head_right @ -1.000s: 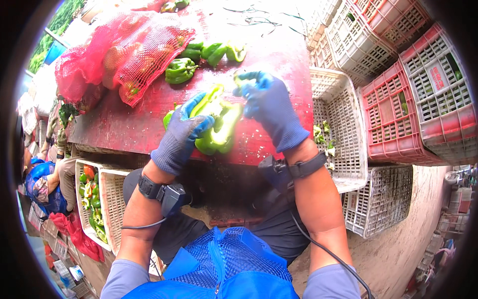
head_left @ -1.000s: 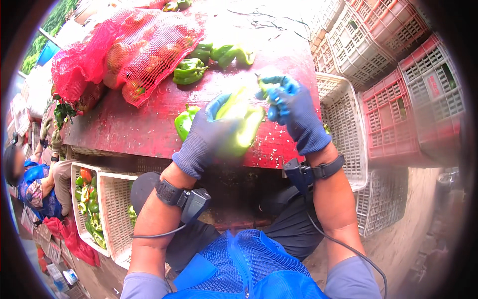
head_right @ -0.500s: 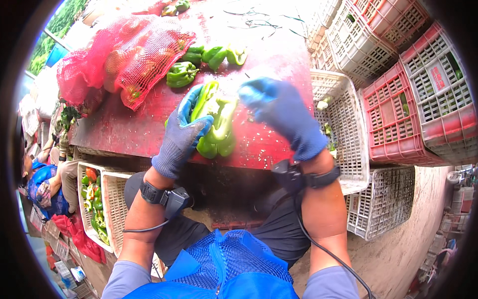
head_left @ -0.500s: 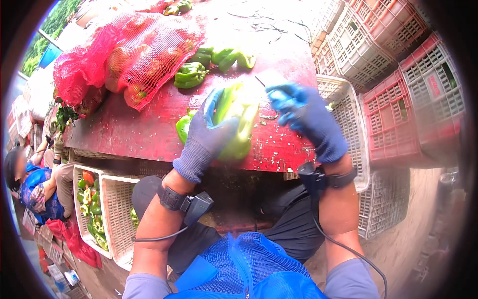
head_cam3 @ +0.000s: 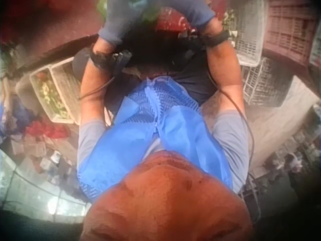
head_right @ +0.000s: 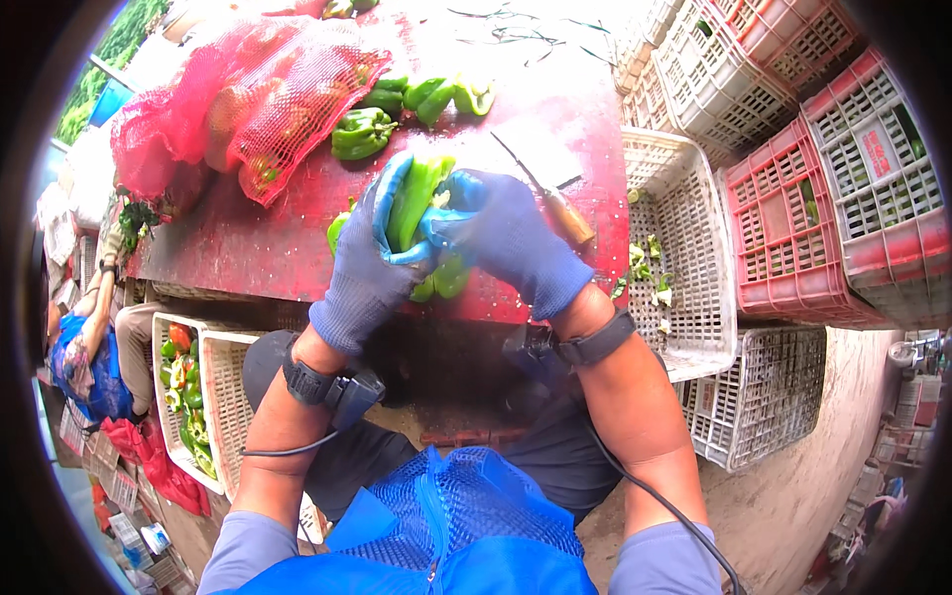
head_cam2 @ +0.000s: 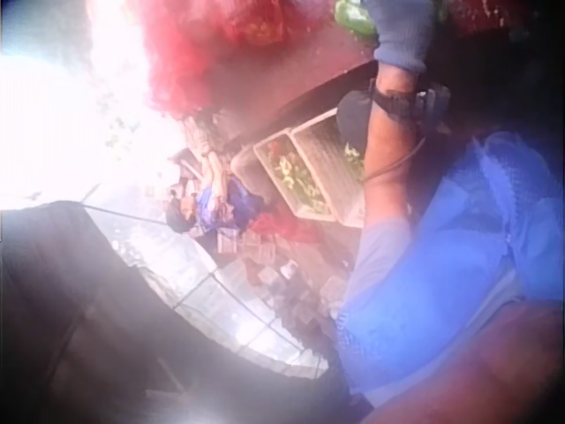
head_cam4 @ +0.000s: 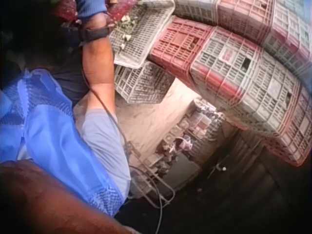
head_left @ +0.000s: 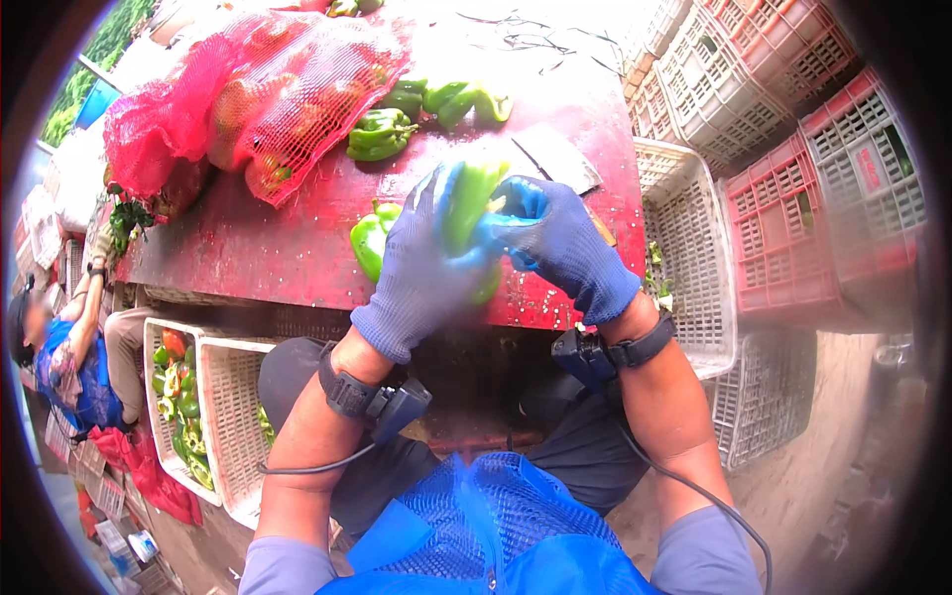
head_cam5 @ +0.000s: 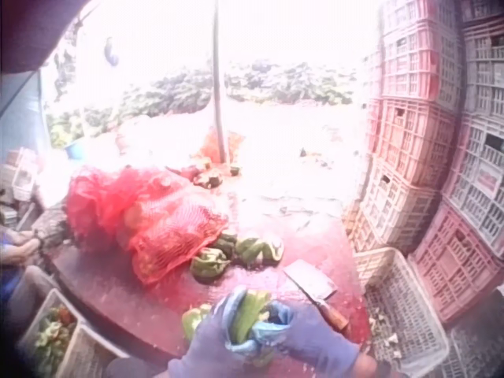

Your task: Cleaning and sorting green bell peppers with a knife and placing them into baskets.

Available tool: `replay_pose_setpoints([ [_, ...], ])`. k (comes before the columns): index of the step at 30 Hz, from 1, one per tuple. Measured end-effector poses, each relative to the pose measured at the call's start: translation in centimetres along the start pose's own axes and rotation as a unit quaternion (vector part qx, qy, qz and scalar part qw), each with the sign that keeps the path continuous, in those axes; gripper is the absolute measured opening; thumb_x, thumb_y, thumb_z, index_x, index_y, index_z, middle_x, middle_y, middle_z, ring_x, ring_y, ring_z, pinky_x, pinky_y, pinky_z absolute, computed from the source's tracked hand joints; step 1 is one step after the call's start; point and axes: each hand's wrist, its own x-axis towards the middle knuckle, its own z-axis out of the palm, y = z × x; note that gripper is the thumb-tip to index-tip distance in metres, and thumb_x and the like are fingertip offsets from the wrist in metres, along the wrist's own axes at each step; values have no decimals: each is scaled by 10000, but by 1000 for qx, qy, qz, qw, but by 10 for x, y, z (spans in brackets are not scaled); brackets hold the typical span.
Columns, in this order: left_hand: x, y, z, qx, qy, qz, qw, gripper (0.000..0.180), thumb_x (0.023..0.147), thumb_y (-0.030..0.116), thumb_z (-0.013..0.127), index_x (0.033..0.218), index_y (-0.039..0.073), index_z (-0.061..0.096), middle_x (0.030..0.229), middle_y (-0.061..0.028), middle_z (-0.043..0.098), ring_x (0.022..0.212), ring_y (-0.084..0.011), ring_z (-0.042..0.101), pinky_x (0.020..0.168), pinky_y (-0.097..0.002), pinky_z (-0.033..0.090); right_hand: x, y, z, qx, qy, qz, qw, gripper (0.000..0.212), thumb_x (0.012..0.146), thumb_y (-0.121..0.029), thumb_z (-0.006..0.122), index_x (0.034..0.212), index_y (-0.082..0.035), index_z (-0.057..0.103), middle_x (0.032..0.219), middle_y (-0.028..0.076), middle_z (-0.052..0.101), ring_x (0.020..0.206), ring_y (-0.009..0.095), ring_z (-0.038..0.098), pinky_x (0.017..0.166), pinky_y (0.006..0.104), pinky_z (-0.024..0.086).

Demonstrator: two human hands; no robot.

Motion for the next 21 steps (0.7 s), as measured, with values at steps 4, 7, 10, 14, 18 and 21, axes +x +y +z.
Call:
replay_pose_setpoints([
  [4, -3, 0, -6, -73, -20, -91, 993, 604, 766, 141, 684, 1319, -15, 496, 1255, -240, 569, 1171, -386, 572, 987, -439, 467, -2, 0, 5, -62, 47, -85, 993, 256, 822, -178, 724, 1026, -28, 687, 869, 97, 729, 763, 138, 692, 714, 330, 559],
  [7, -5, 1, -11, -102, -58, -128, 985, 644, 737, 159, 727, 1315, -12, 502, 1240, -238, 581, 1156, -381, 589, 971, -426, 481, -1, 3, 4, -293, 68, -154, 941, 248, 823, -287, 691, 919, -59, 672, 800, 115, 697, 723, 267, 698, 692, 399, 550],
  [10, -14, -10, -9, -43, -42, -99, 993, 650, 763, 94, 715, 1375, 21, 508, 1238, -116, 627, 1049, -169, 625, 914, -303, 500, -3, -6, 17, -418, 90, -161, 889, 286, 809, -362, 667, 846, -79, 644, 756, 124, 661, 715, 352, 665, 682, 450, 532],
  [14, -18, -5, -34, -95, -43, -186, 977, 660, 764, 65, 703, 1388, 8, 498, 1267, -103, 609, 1103, -156, 590, 947, -308, 484, 2, 0, 0, -471, 167, -177, 848, 287, 796, -362, 685, 853, -82, 649, 791, 116, 684, 744, 321, 684, 698, 436, 537],
  [18, -23, -14, -84, -170, -4, -263, 950, 647, 775, 41, 710, 1380, -36, 495, 1306, -119, 587, 1145, -171, 580, 997, -312, 464, 5, 2, -57, -409, 252, -82, 873, 329, 799, -360, 671, 979, -85, 686, 911, 149, 721, 851, 323, 703, 760, 407, 551],
  [21, -36, -22, -144, -134, 50, -267, 953, 577, 811, 168, 719, 1321, -34, 542, 1216, -99, 624, 1067, -163, 610, 932, -299, 489, 9, 14, -108, -452, 263, 88, 848, 409, 790, -380, 662, 1065, -78, 687, 988, 194, 712, 948, 355, 690, 844, 427, 530],
])
